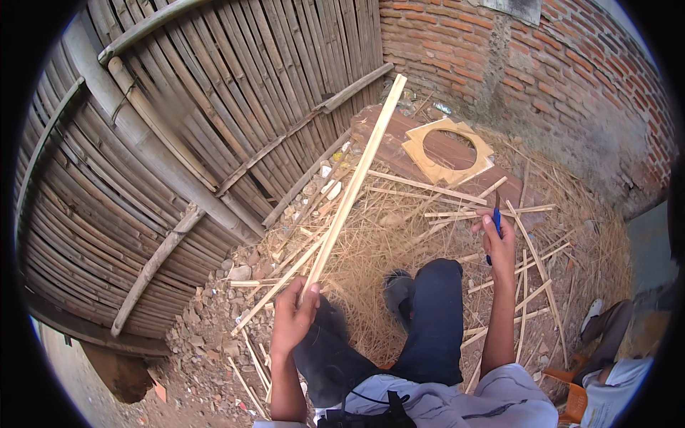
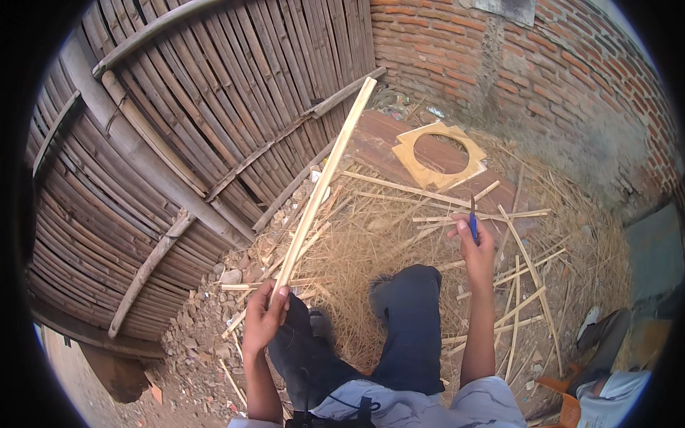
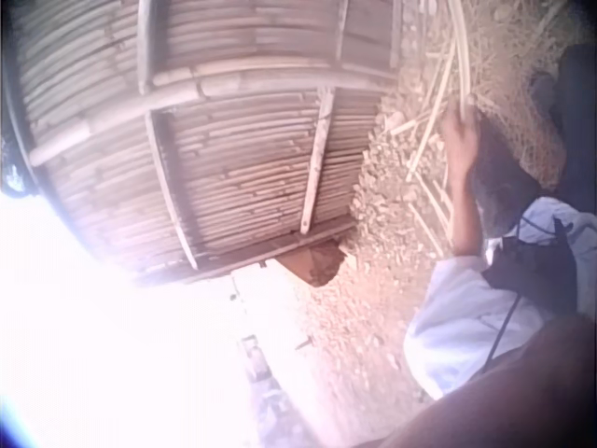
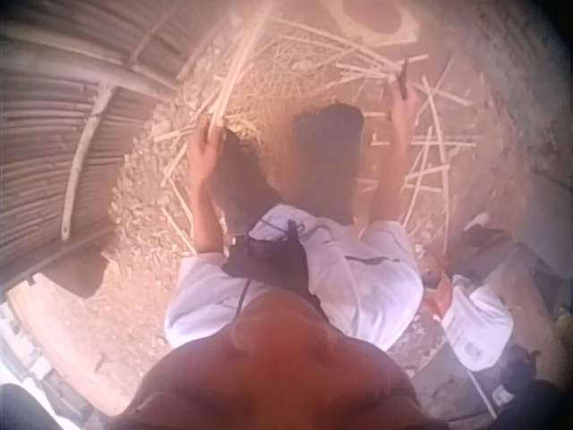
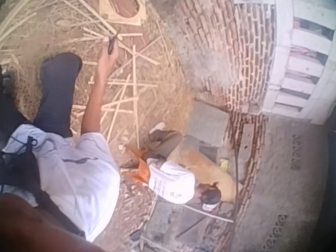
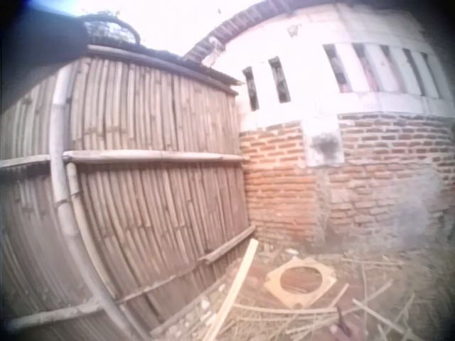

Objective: The person sits on the ground and uses a utility knife to shave and smooth a long, thin bamboo strip. They repeatedly scrape along the length of the strip, rotating it to work different sides, and discard small shavings onto the ground.

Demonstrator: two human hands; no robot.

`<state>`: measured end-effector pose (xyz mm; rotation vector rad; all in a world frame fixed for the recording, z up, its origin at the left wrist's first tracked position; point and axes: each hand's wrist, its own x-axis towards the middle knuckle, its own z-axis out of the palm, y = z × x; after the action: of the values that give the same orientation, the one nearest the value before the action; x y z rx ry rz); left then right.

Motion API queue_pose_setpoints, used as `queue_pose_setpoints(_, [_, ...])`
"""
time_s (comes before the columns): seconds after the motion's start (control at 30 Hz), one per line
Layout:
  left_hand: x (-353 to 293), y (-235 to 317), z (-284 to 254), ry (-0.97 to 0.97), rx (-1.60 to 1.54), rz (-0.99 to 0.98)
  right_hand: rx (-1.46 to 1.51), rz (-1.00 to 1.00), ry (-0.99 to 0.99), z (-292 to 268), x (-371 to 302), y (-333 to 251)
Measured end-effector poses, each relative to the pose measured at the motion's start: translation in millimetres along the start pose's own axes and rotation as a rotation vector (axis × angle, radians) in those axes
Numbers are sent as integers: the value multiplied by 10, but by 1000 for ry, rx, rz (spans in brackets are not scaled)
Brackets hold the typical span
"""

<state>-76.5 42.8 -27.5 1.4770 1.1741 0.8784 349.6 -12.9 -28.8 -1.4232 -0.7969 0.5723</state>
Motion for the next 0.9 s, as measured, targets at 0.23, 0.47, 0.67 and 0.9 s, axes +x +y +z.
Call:
queue_pose_setpoints(0.23, [234, 378, 81, -162, -192, -71, -6, -112, -269, 326, -10, -477])
queue_pose_setpoints(0.47, [269, 763, 256, -254, -266, -52, 2, -186, -467, 566, -29, -861])
queue_pose_setpoints(0.67, [211, 815, 359, -346, -327, -28, 3, -228, -510, 533, -38, -1086])
queue_pose_setpoints(0.9, [233, 993, 468, -420, -348, 5, 35, -291, -587, 714, 2, -1140])
